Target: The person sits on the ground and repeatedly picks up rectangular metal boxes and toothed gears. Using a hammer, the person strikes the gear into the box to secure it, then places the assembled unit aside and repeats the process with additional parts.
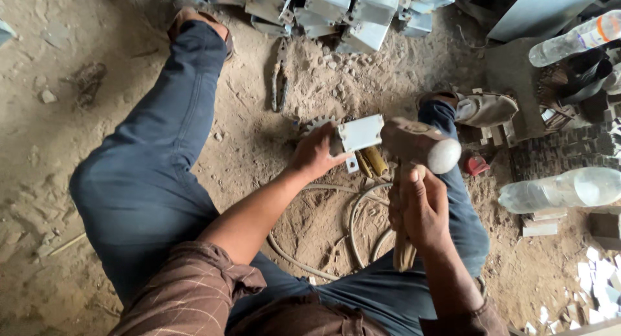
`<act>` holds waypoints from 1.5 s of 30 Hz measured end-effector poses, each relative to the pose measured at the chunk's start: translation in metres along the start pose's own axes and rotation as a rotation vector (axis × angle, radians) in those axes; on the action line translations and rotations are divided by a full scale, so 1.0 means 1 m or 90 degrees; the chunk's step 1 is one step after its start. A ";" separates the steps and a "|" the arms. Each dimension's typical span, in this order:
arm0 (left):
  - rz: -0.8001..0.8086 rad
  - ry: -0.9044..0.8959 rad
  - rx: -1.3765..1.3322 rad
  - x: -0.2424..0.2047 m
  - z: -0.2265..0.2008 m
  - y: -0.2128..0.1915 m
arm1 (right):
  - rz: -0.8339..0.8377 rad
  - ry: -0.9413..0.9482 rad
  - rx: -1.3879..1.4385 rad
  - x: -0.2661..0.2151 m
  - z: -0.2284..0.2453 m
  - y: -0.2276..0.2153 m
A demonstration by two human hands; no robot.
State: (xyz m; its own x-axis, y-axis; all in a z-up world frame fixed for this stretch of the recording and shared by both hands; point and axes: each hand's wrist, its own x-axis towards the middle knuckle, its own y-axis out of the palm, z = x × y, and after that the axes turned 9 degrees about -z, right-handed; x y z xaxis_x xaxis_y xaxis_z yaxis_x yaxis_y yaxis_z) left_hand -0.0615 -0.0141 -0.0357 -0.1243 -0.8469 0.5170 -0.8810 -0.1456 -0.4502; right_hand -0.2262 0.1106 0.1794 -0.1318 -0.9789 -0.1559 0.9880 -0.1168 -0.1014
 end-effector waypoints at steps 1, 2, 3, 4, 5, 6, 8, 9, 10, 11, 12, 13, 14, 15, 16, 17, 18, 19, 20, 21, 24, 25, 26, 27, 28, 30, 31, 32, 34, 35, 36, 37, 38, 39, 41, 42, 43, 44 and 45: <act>0.018 -0.018 0.001 -0.001 0.000 0.000 | 0.022 -0.054 0.013 0.003 -0.005 -0.001; 0.037 -0.035 0.003 -0.002 -0.002 -0.001 | 0.044 -0.108 0.027 0.006 -0.011 -0.001; 0.053 -0.047 0.006 0.003 -0.001 -0.003 | 0.026 -0.071 0.036 0.012 -0.018 0.004; 0.047 -0.049 0.001 0.008 -0.001 -0.006 | 0.008 -0.035 0.046 0.018 -0.026 0.011; 0.045 -0.052 -0.005 0.009 -0.003 -0.009 | -0.012 0.005 0.054 0.020 -0.035 0.018; 0.042 -0.056 -0.012 0.008 -0.005 -0.012 | -0.005 0.013 -0.056 0.024 -0.043 0.025; 0.005 -0.013 -0.032 0.004 -0.011 -0.016 | 0.000 0.036 -0.278 0.024 -0.054 0.037; -0.023 0.009 -0.042 0.006 -0.014 -0.013 | -0.008 0.058 -0.224 0.024 -0.053 0.036; -0.018 -0.002 -0.030 0.009 -0.017 -0.011 | -0.017 0.081 -0.171 0.023 -0.050 0.033; -0.014 -0.010 -0.007 0.014 -0.011 -0.016 | -0.018 0.099 -0.107 0.030 -0.047 0.037; -0.011 -0.019 0.017 0.020 -0.005 -0.020 | 0.007 0.052 -0.124 0.038 -0.044 0.040; -0.017 -0.020 0.004 0.007 -0.011 -0.016 | 0.026 0.028 -0.151 0.030 -0.041 0.032; -0.025 -0.021 -0.009 -0.003 -0.016 -0.011 | 0.047 0.005 -0.178 0.024 -0.039 0.026; -0.041 -0.004 -0.012 0.002 -0.011 -0.012 | 0.033 0.004 -0.165 0.028 -0.038 0.027; -0.027 -0.005 -0.018 0.007 -0.007 -0.012 | 0.018 0.003 -0.152 0.032 -0.037 0.030; -0.012 -0.013 -0.027 0.008 -0.006 -0.013 | 0.006 0.008 -0.142 0.033 -0.037 0.033; 0.003 -0.021 -0.035 0.007 -0.005 -0.013 | -0.003 0.039 -0.146 0.032 -0.038 0.035; 0.008 -0.016 -0.039 0.008 -0.005 -0.013 | -0.013 0.069 -0.149 0.031 -0.038 0.037; 0.013 -0.012 -0.043 0.009 -0.006 -0.013 | -0.022 0.098 -0.152 0.031 -0.039 0.038; 0.012 -0.008 -0.047 0.013 -0.007 -0.011 | -0.028 0.093 -0.152 0.033 -0.038 0.036; -0.004 0.099 -0.023 0.010 -0.010 -0.011 | -0.033 0.096 -0.116 0.029 -0.041 0.032; 0.022 0.060 -0.050 0.009 -0.012 -0.009 | -0.027 0.093 -0.091 0.029 -0.041 0.028; 0.048 0.021 -0.076 0.007 -0.015 -0.008 | -0.022 0.090 -0.066 0.029 -0.042 0.025; 0.073 -0.012 -0.097 0.011 -0.014 -0.010 | -0.002 0.052 -0.081 0.034 -0.042 0.028; 0.041 -0.005 -0.090 0.014 -0.013 -0.014 | 0.018 0.014 -0.097 0.040 -0.044 0.032; -0.019 -0.001 -0.083 0.008 -0.015 -0.018 | 0.027 0.024 -0.131 0.040 -0.047 0.037; -0.002 -0.027 -0.079 0.008 -0.016 -0.019 | 0.015 0.065 -0.146 0.042 -0.047 0.039; 0.015 -0.054 -0.076 0.009 -0.017 -0.019 | 0.003 0.106 -0.162 0.044 -0.046 0.038; 0.034 -0.061 -0.070 0.012 -0.015 -0.020 | 0.008 0.073 -0.112 0.045 -0.044 0.038; 0.036 -0.045 -0.074 0.013 -0.016 -0.018 | 0.010 0.059 -0.091 0.045 -0.042 0.034; 0.038 -0.028 -0.077 0.013 -0.016 -0.016 | 0.030 0.029 -0.065 0.043 -0.040 0.031; 0.042 -0.024 -0.045 0.013 -0.013 -0.016 | 0.050 -0.001 -0.034 0.041 -0.040 0.031; 0.045 -0.020 -0.012 0.012 -0.011 -0.018 | 0.070 -0.031 -0.004 0.041 -0.041 0.033; 0.048 -0.014 0.016 0.011 -0.011 -0.016 | 0.044 0.025 -0.083 0.040 -0.040 0.033; 0.002 0.002 -0.008 0.010 -0.010 -0.013 | -0.009 0.135 -0.240 0.040 -0.039 0.035; -0.022 0.011 -0.019 0.011 -0.009 -0.011 | -0.005 0.137 -0.245 0.040 -0.038 0.035; -0.013 0.008 -0.016 0.009 -0.009 -0.009 | 0.001 0.142 -0.252 0.040 -0.036 0.033; -0.005 0.004 -0.013 0.007 -0.009 -0.007 | 0.006 0.147 -0.260 0.040 -0.036 0.032; 0.007 -0.001 -0.009 0.004 -0.008 -0.005 | 0.008 0.142 -0.208 0.038 -0.035 0.031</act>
State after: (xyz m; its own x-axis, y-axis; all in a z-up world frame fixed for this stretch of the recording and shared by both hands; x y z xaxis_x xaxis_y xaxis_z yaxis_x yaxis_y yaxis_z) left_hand -0.0609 -0.0121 -0.0253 -0.1337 -0.8494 0.5105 -0.8861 -0.1281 -0.4453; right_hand -0.2032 0.0756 0.1359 -0.1693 -0.9156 -0.3647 0.9167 -0.0104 -0.3995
